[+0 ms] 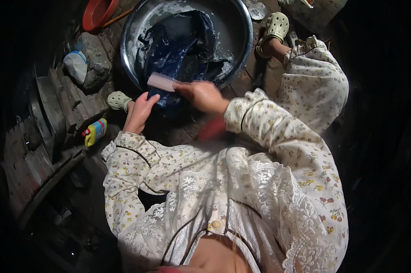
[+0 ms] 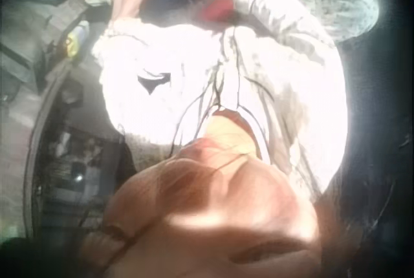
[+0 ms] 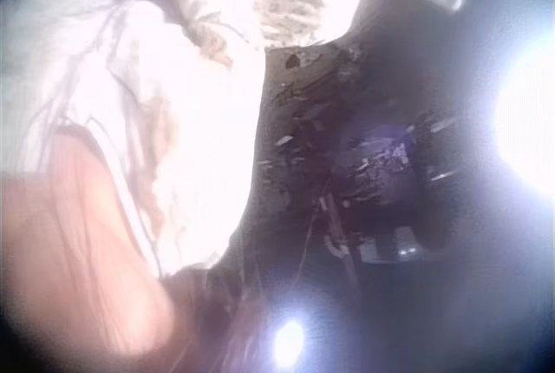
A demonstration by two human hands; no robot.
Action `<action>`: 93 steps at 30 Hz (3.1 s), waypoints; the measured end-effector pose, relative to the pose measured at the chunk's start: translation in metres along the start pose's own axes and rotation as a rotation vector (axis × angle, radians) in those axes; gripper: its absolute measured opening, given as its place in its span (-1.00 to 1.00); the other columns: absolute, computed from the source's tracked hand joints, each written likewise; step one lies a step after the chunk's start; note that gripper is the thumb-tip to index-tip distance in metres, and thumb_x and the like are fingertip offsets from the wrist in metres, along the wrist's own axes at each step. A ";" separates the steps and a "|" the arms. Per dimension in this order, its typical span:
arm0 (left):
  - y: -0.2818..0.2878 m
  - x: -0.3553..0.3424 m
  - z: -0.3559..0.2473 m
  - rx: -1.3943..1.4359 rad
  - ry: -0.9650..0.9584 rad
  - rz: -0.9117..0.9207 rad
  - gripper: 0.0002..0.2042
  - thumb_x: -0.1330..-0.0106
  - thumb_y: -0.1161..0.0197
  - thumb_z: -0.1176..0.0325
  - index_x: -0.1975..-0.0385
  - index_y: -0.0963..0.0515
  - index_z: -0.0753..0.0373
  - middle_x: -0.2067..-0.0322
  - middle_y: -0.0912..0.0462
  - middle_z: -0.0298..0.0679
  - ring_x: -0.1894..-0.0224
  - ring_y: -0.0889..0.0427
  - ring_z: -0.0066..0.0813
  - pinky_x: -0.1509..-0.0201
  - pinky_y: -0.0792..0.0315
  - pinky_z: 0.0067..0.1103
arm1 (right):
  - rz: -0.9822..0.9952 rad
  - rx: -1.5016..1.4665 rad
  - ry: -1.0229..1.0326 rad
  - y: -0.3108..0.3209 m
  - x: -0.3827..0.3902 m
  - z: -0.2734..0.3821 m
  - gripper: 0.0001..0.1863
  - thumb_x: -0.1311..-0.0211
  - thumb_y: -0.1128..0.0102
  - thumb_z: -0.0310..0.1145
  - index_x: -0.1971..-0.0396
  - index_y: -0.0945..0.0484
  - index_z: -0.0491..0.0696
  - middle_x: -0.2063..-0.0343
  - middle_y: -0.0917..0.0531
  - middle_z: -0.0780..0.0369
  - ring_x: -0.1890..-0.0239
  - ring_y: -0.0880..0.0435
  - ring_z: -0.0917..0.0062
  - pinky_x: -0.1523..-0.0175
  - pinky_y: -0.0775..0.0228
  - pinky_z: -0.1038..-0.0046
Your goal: The person washes a dark garment in a metal basin using a brush and hands. They scrub the fabric, rinse it in soapy water, and repeatedly agitate the cloth throughout the clip.
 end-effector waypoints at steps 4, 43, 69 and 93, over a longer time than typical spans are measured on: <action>-0.013 0.003 0.020 -0.206 -0.125 0.023 -0.77 -0.10 -0.22 0.37 0.32 -0.49 0.40 0.44 -0.59 -0.26 0.40 -0.51 -0.57 0.27 -0.37 -0.61 | 0.087 0.228 -0.236 -0.022 -0.017 -0.075 -0.74 -0.23 0.00 -0.28 0.12 -0.56 0.07 0.54 -0.59 0.05 0.47 -0.60 0.14 0.33 -0.44 0.21; -0.007 0.043 0.021 -0.267 -0.170 0.171 -0.80 -0.11 -0.20 0.35 0.50 -0.51 0.42 0.64 -0.53 -0.21 0.58 -0.43 -0.51 0.42 -0.34 -0.56 | 0.181 0.236 -0.301 -0.058 0.000 -0.053 -0.70 -0.29 0.13 -0.15 0.10 -0.56 0.22 0.44 -0.62 0.08 0.39 -0.62 0.17 0.24 -0.45 0.22; 0.008 0.029 0.045 0.178 0.040 0.087 -0.83 -0.20 -0.13 0.35 0.46 -0.52 0.34 0.52 -0.52 -0.41 0.45 -0.41 -0.66 0.32 -0.29 -0.66 | 0.140 0.361 -0.358 -0.049 -0.021 -0.086 -0.75 -0.22 0.08 -0.29 0.19 -0.56 0.06 0.50 -0.62 0.09 0.41 -0.63 0.20 0.31 -0.47 0.23; 0.008 -0.077 0.113 0.089 -0.134 -0.080 -0.75 -0.27 -0.14 0.38 0.13 -0.51 0.39 0.26 -0.61 -0.28 0.21 -0.52 -0.58 0.10 -0.36 -0.66 | 0.030 -0.112 -0.315 -0.028 0.049 0.044 -0.71 -0.21 -0.09 -0.31 0.05 -0.55 0.14 0.35 -0.62 0.08 0.37 -0.59 0.14 0.27 -0.44 0.31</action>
Point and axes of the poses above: each hand's wrist, its own x-axis away from the middle knuckle, its own y-axis out of the back of the hand, z = x × y, the point moved 6 cm from there along -x, towards the middle knuckle
